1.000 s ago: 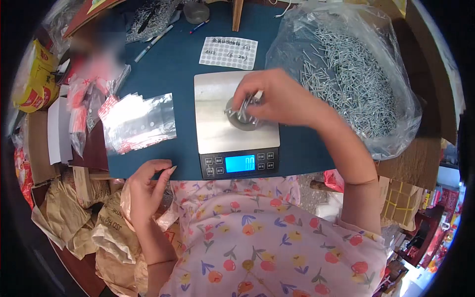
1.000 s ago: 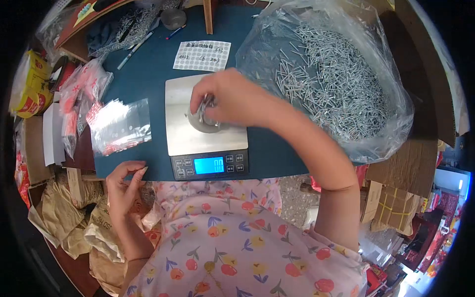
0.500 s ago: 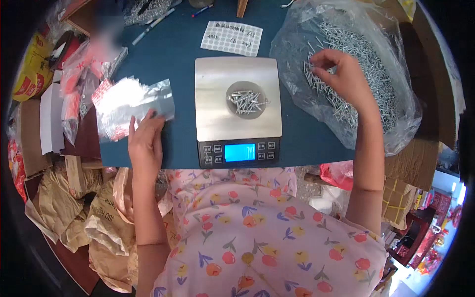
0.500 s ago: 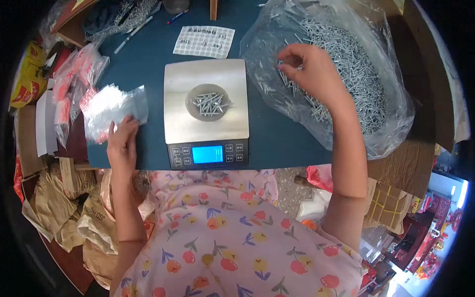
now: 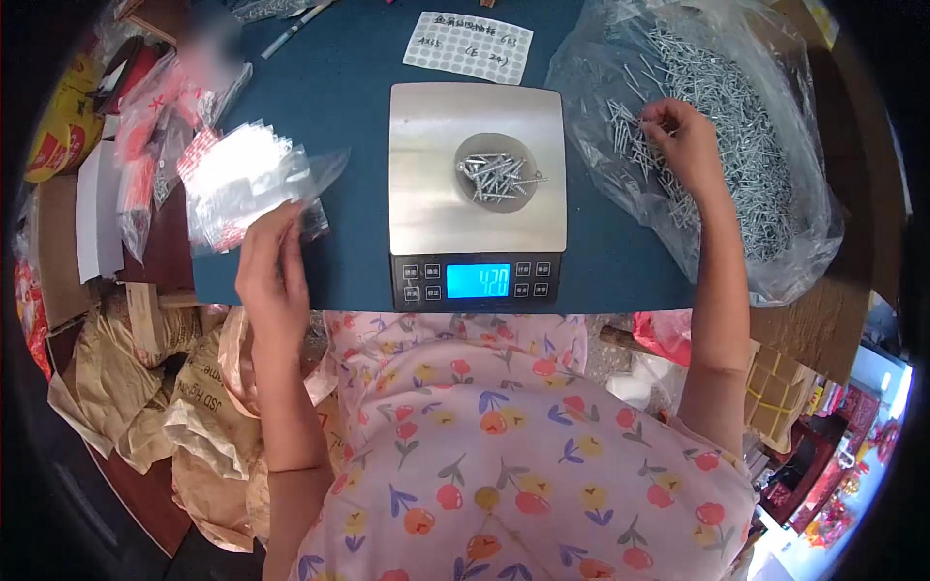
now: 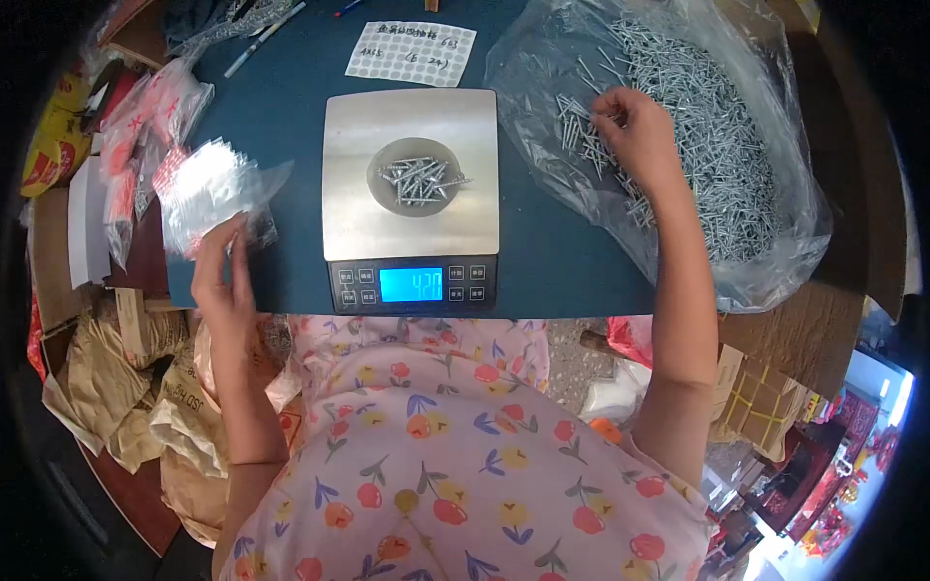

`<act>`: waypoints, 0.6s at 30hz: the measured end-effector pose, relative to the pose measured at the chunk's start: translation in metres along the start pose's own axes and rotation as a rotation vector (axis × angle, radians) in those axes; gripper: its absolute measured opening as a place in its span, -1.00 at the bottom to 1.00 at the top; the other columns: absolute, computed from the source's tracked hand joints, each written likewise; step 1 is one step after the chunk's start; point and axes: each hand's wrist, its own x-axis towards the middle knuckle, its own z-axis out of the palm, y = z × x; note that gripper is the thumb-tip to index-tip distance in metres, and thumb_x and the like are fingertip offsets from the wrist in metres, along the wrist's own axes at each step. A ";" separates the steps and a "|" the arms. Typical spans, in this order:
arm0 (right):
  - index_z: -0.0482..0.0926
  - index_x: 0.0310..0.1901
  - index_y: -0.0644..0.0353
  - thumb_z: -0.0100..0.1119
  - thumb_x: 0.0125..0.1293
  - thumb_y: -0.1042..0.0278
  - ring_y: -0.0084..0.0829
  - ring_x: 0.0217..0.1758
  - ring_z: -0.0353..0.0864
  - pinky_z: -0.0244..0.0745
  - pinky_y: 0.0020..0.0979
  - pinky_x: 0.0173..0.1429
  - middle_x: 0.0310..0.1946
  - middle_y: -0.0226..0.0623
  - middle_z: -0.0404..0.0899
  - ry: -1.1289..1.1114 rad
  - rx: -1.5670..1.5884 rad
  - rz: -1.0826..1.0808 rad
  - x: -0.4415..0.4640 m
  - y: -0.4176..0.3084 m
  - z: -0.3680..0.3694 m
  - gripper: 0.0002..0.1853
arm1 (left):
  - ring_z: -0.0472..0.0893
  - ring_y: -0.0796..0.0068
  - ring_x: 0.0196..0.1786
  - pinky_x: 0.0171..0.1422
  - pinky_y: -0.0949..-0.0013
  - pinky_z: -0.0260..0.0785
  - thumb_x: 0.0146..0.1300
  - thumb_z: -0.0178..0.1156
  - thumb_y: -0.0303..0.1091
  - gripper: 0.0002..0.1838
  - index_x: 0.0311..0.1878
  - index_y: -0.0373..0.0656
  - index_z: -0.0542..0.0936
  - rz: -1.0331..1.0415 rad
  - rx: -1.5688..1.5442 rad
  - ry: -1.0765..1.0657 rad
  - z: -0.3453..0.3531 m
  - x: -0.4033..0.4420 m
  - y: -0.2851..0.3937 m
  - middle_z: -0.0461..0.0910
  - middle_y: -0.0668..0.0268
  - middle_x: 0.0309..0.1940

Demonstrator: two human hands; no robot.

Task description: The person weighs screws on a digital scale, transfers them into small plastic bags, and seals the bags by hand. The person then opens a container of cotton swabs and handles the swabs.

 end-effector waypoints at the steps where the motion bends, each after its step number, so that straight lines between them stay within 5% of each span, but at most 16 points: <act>1: 0.64 -0.20 0.27 0.33 0.12 0.46 -0.28 -0.28 0.67 0.54 -0.34 -0.14 -0.34 -0.14 0.65 0.014 0.028 0.004 -0.001 0.001 -0.003 -0.80 | 0.61 0.20 -0.07 0.08 0.31 0.42 0.24 0.07 -0.72 -0.73 -0.03 -0.30 0.60 0.001 -0.005 0.029 -0.002 0.000 0.002 0.62 0.11 -0.15; 8: 0.66 -0.14 0.21 0.33 0.09 0.49 -0.27 -0.21 0.69 0.54 -0.32 -0.08 -0.30 -0.17 0.68 0.098 -0.019 -0.074 -0.003 0.002 -0.010 -0.75 | 0.56 0.39 -0.19 -0.02 0.42 0.37 0.23 0.00 -0.78 -0.77 -0.17 -0.35 0.60 0.018 -0.101 0.044 -0.027 -0.004 0.024 0.60 0.18 -0.23; 9: 0.66 -0.13 0.21 0.33 0.09 0.49 -0.26 -0.19 0.68 0.54 -0.32 -0.07 -0.28 -0.18 0.68 0.112 -0.039 -0.103 -0.003 -0.001 -0.011 -0.75 | 0.49 0.47 -0.33 -0.19 0.46 0.32 0.18 0.11 -0.72 -0.88 -0.32 -0.33 0.60 -0.127 -0.206 0.063 -0.026 -0.012 0.026 0.57 0.22 -0.33; 14: 0.64 -0.09 0.17 0.32 0.14 0.41 -0.37 -0.07 0.64 0.48 -0.35 0.00 -0.16 -0.26 0.66 0.059 0.003 -0.191 -0.012 -0.039 -0.009 -0.73 | 0.45 0.47 -0.45 -0.31 0.45 0.26 0.04 0.35 -0.49 -0.90 -0.50 -0.22 0.60 0.001 -0.383 -0.180 -0.030 -0.011 0.065 0.52 0.35 -0.54; 16: 0.63 -0.08 0.18 0.33 0.16 0.34 -0.29 -0.09 0.63 0.48 -0.33 0.01 -0.20 -0.26 0.64 -0.160 0.254 -0.186 -0.030 -0.085 -0.020 -0.72 | 0.45 0.43 -0.48 -0.29 0.41 0.27 0.04 0.35 -0.46 -0.91 -0.50 -0.18 0.61 0.145 -0.430 -0.270 -0.024 -0.007 0.082 0.51 0.37 -0.57; 18: 0.62 -0.07 0.21 0.29 0.21 0.30 -0.22 -0.14 0.63 0.52 -0.29 -0.06 -0.19 -0.20 0.63 -0.448 0.491 -0.509 -0.050 -0.116 -0.024 -0.72 | 0.43 0.44 -0.51 -0.23 0.37 0.31 0.01 0.36 -0.43 -0.93 -0.42 -0.15 0.67 0.279 -0.538 -0.382 -0.016 0.003 0.100 0.52 0.41 -0.54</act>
